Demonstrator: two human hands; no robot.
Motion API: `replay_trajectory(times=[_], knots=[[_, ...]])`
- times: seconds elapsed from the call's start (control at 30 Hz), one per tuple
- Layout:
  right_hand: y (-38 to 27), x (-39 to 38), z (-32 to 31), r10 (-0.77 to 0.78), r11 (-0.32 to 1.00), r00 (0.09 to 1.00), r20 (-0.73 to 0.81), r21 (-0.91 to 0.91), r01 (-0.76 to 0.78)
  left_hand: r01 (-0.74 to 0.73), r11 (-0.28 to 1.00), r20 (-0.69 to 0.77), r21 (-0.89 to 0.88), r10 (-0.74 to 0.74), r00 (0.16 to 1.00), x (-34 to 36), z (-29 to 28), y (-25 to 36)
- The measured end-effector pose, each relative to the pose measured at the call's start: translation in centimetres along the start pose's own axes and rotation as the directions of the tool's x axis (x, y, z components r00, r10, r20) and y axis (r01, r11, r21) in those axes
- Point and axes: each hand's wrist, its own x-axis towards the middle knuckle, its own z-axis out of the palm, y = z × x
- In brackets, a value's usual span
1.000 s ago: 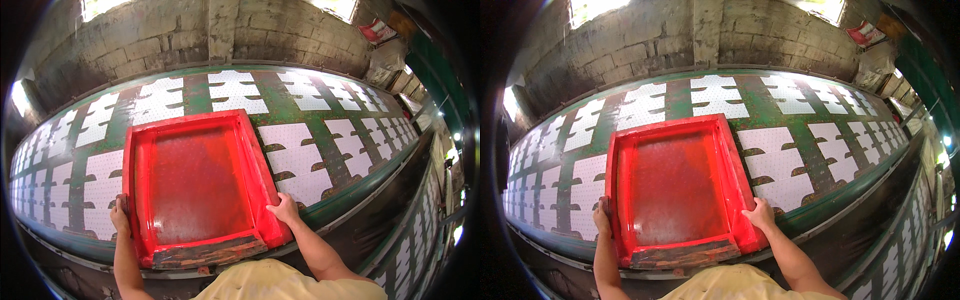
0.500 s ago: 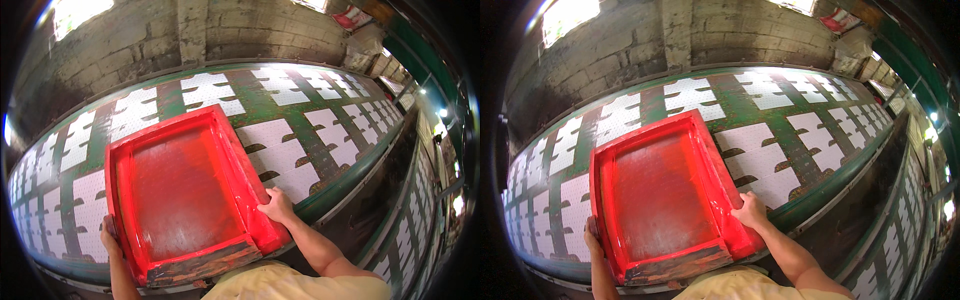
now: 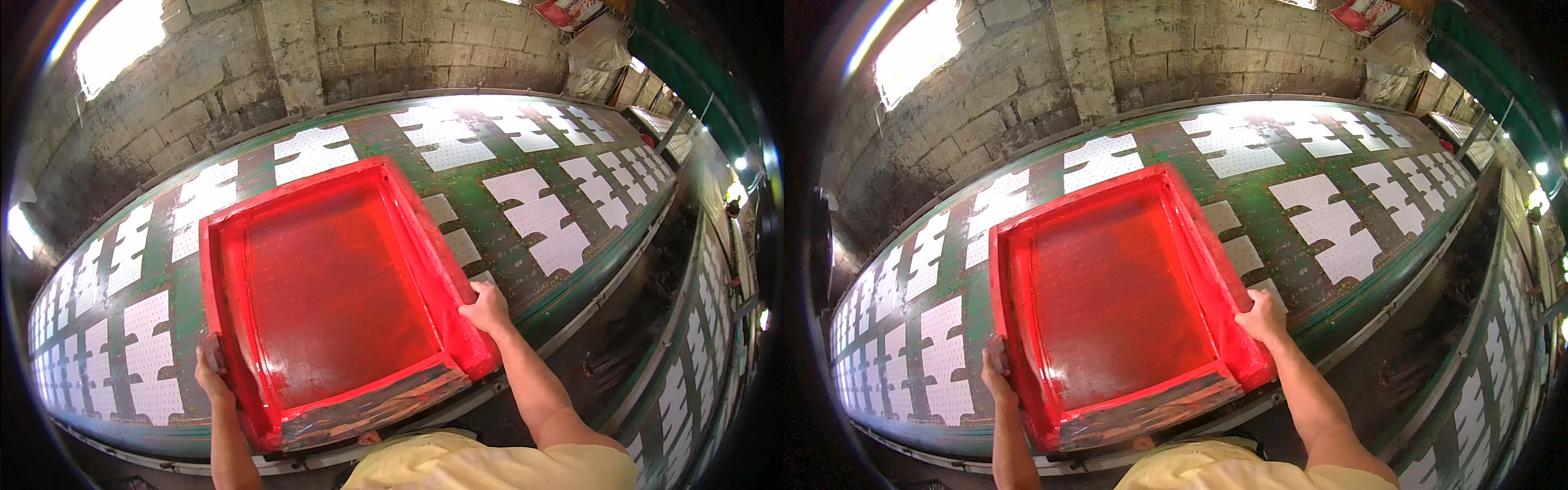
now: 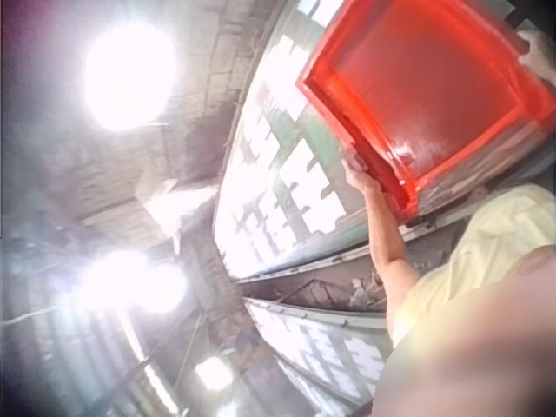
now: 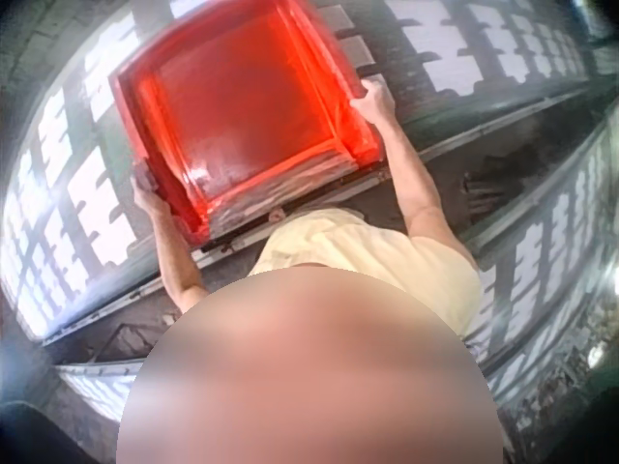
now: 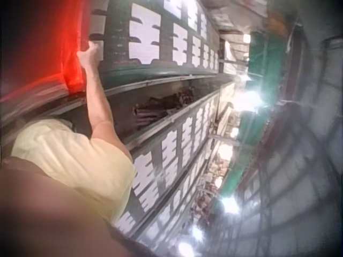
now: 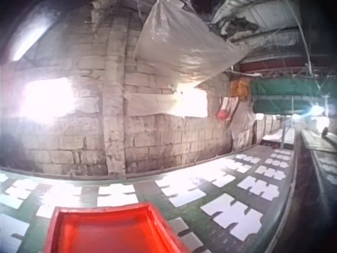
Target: The person uses a red screen-printing frame and a squeegee to apply red ink onto white paper shapes arranged on a green conveyor belt. The person repeatedly pulls the squeegee across the frame and repositions the frame to cover new sections of the belt.
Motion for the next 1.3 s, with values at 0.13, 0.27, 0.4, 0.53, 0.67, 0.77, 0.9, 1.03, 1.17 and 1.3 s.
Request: replay_trajectory(times=[0.13, 0.27, 0.4, 0.53, 0.67, 0.77, 0.9, 1.03, 1.17, 1.3], knots=[[6.6, 2.0, -3.0, 0.038, 0.999, 0.994, -0.100, -0.034, -0.042, -0.027, 0.999, -0.052, -0.021, 0.026, 0.998, -5.3, 6.7, -1.5], [12.4, 4.1, -5.9, 0.034, 0.999, 0.988, -0.152, -0.026, -0.038, 0.011, 0.998, -0.023, -0.054, -0.012, 1.000, -10.3, 11.9, -2.7], [17.2, 6.0, -8.3, 0.059, 0.997, 0.992, -0.109, 0.060, -0.053, -0.007, 0.997, -0.009, -0.073, 0.007, 1.000, -14.0, 16.1, -3.2], [20.7, 7.2, -9.7, 0.048, 0.996, 0.989, -0.140, 0.075, -0.038, -0.029, 0.995, 0.008, -0.094, 0.030, 1.000, -16.5, 19.1, -3.8], [22.6, 8.3, -10.3, 0.045, 0.983, 0.994, -0.097, 0.181, -0.027, -0.058, 0.994, -0.010, -0.091, 0.057, 0.998, -17.7, 20.7, -4.4], [23.8, 8.8, -10.7, 0.076, 0.961, 0.996, -0.043, 0.270, -0.062, -0.089, 0.996, -0.022, 0.012, 0.089, 0.996, -18.1, 21.2, -4.6], [24.1, 8.7, -11.0, 0.030, 0.991, 0.999, -0.040, 0.131, -0.024, -0.148, 0.986, -0.032, 0.077, 0.151, 0.988, -18.2, 21.4, -4.6], [21.1, 6.7, -12.1, -0.052, 0.995, 0.997, -0.054, -0.085, 0.048, -0.124, 0.984, -0.047, 0.132, 0.131, 0.990, -17.9, 21.1, -5.5], [14.4, 0.6, -12.8, -0.541, 0.826, 0.841, -0.005, -0.189, 0.531, -0.078, 0.988, -0.031, 0.132, 0.083, 0.996, -17.0, 20.7, -6.9], [8.8, -6.1, -13.1, -0.755, 0.644, 0.504, 0.419, 0.335, 0.687, -0.018, 0.978, -0.070, 0.209, 0.033, 0.997, -16.7, 21.2, -7.5]])
